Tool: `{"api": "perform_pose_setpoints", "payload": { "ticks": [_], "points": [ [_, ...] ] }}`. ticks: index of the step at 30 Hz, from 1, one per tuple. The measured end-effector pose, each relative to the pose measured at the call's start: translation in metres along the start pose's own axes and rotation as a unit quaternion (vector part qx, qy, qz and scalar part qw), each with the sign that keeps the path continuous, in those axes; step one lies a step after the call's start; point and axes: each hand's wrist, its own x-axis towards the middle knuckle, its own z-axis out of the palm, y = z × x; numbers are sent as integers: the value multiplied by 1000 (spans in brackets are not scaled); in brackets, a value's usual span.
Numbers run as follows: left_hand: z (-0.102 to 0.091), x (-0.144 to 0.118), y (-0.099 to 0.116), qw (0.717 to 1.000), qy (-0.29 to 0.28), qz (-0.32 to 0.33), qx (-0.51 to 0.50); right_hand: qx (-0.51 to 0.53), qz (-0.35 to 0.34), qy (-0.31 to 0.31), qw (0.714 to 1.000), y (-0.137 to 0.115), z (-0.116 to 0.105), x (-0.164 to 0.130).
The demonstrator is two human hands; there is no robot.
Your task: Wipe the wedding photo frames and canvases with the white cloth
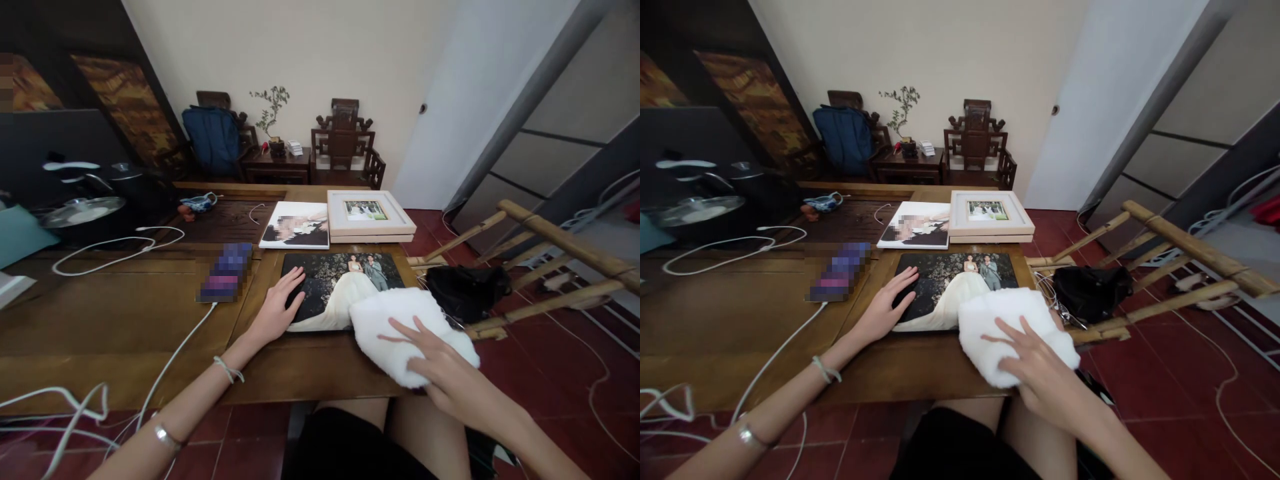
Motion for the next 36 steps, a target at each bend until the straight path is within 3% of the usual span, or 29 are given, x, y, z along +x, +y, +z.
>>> {"api": "perform_pose_setpoints", "payload": {
  "ticks": [8,13,15,18,22,27,31,36],
  "points": [
    [-2,1,-2,1000,-11,10,-1,-46,46,31,997,86,-18,99],
    [-2,1,-1,1000,-6,11,-13,-42,47,42,997,115,-32,141],
    [-2,1,-1,1000,-3,9,-15,-43,54,44,997,114,-28,137],
    [-2,2,0,1000,3,7,-15,-39,59,48,996,100,-13,108],
    [0,2,2,1000,13,3,-14,-11,58,35,998,59,4,48],
    [0,2,3,1000,13,4,-9,8,-5,-18,1000,0,-2,0],
    [0,2,3,1000,8,4,-6,11,-7,-29,1000,-8,-5,2],
    [-1,2,1,1000,2,9,-6,-5,31,15,999,40,-5,57]
  ]
}}
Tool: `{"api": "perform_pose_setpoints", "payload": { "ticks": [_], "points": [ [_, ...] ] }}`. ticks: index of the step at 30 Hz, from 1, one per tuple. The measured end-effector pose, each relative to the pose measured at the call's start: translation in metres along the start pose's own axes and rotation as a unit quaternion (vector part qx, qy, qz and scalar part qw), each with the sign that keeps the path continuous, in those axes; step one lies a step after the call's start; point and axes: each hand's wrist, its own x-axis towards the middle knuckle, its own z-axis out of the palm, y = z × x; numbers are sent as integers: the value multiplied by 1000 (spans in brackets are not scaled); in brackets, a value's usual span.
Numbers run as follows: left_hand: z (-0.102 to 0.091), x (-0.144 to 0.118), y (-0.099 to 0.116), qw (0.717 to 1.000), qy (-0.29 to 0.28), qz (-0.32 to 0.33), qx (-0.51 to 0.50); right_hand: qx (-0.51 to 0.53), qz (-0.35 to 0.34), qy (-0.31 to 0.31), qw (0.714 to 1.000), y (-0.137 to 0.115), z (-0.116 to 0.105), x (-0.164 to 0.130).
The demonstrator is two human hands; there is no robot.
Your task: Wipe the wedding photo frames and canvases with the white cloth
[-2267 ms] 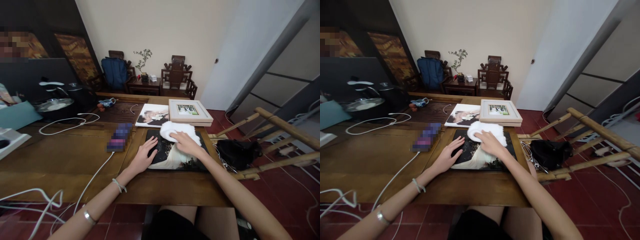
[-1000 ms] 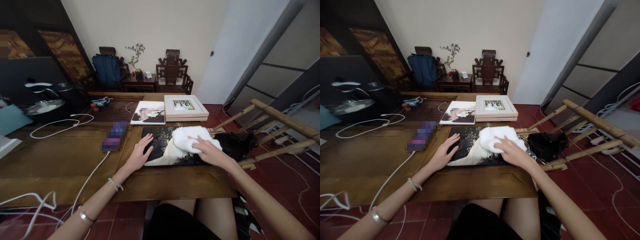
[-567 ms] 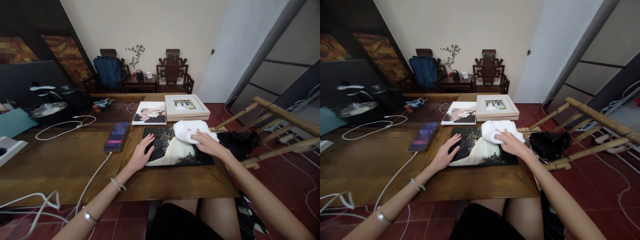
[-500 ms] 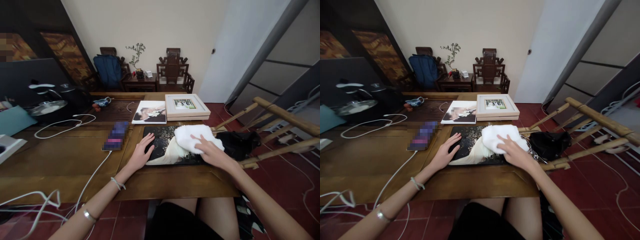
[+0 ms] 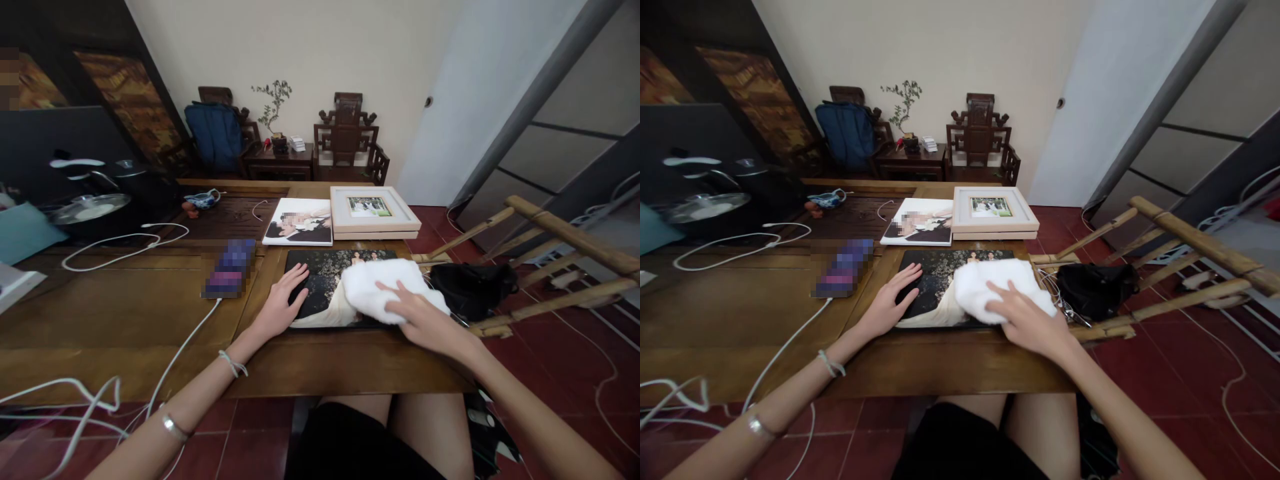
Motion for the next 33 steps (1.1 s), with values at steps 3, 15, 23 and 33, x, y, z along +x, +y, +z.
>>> {"api": "perform_pose_setpoints", "payload": {
  "ticks": [3,15,23,33],
  "points": [
    [-1,0,-1,1000,-6,-5,0,-22,4,19,1000,35,-6,50],
    [0,0,2,1000,5,-18,-18,-38,-1,28,999,24,4,42],
    [2,0,1,1000,6,-18,-8,-1,-69,-58,996,-59,10,-42],
    [0,1,-2,1000,-10,-7,1,3,-23,-23,999,-1,-8,72]
  ]
}}
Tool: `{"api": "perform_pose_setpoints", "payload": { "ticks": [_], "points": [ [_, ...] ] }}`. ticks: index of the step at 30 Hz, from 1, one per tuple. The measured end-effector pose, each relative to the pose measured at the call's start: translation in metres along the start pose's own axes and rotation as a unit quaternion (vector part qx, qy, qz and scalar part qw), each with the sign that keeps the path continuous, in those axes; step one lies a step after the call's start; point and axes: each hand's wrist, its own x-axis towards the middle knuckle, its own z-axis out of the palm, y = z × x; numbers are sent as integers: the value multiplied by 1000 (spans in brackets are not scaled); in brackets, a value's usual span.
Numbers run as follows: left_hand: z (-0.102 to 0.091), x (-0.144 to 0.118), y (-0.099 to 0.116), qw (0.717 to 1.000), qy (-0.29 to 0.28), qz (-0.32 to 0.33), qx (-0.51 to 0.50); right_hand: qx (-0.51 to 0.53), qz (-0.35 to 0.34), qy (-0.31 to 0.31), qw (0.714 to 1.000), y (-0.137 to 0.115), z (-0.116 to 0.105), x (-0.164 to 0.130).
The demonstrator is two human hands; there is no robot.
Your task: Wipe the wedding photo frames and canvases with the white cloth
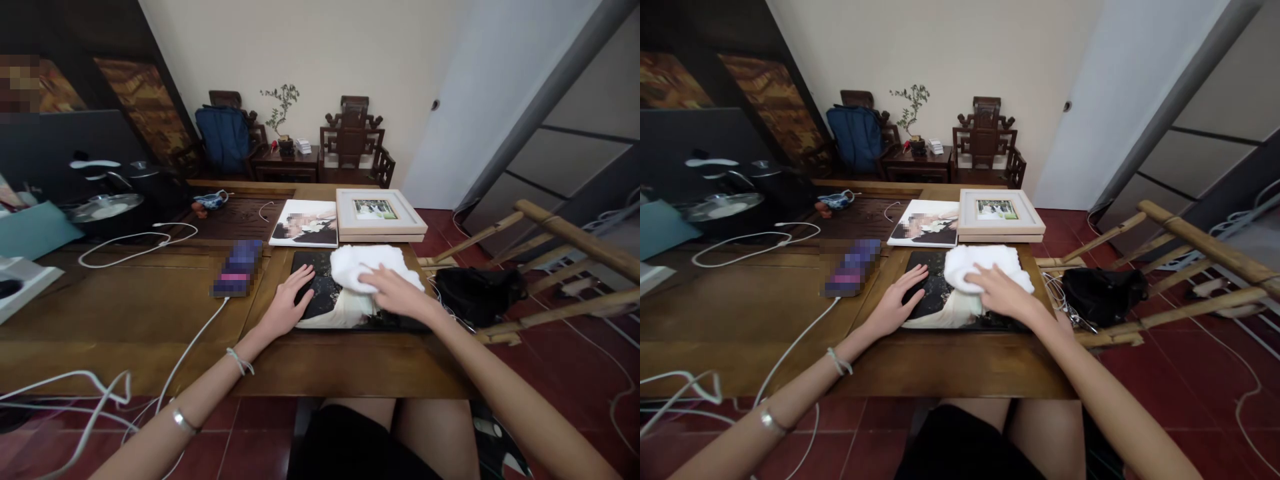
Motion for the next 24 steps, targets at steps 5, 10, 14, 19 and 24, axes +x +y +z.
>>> {"api": "perform_pose_setpoints", "payload": {
  "ticks": [5,10,14,19,24],
  "points": [
    [-1,0,0,1000,-2,2,-2,-20,18,24,999,29,-11,50],
    [1,-1,-1,1000,3,0,1,-27,31,33,999,4,6,24],
    [2,0,0,1000,10,2,3,-6,15,24,1000,-43,26,-30],
    [1,-1,4,1000,11,-1,2,30,-12,-18,999,-88,29,-75],
    [-2,-2,8,999,-1,-32,1,22,-3,-29,999,-78,22,-47]
  ]
}}
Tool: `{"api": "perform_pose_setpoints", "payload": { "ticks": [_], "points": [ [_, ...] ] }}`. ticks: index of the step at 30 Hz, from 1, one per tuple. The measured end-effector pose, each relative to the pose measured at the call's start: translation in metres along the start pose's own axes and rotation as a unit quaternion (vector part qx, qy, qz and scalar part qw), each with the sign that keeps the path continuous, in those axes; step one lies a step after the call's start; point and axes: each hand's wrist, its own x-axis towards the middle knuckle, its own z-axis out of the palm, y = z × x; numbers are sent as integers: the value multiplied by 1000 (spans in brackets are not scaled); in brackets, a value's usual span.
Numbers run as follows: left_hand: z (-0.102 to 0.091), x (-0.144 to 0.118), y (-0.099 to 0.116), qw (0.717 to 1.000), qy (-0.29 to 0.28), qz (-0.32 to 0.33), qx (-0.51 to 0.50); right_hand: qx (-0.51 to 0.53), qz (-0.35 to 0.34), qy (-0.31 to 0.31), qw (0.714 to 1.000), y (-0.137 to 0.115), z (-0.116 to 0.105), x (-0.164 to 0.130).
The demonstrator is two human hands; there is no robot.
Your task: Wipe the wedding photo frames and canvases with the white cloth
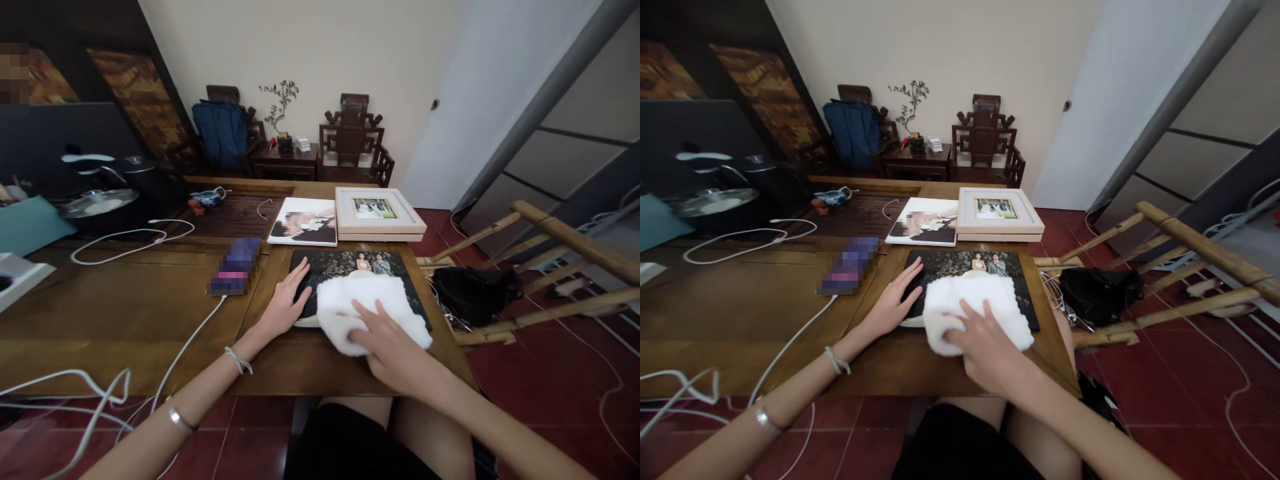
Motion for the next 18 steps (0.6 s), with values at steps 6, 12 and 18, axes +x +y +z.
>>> {"api": "perform_pose_setpoints", "payload": {
  "ticks": [6,12,18],
  "points": [
    [2,1,-7,1000,-6,7,-8,-70,49,41,995,53,-12,85],
    [4,1,-11,1000,-10,9,0,-135,45,40,989,61,-6,103],
    [4,0,-9,1000,-22,-3,7,-110,-14,8,994,10,15,29]
  ]
}}
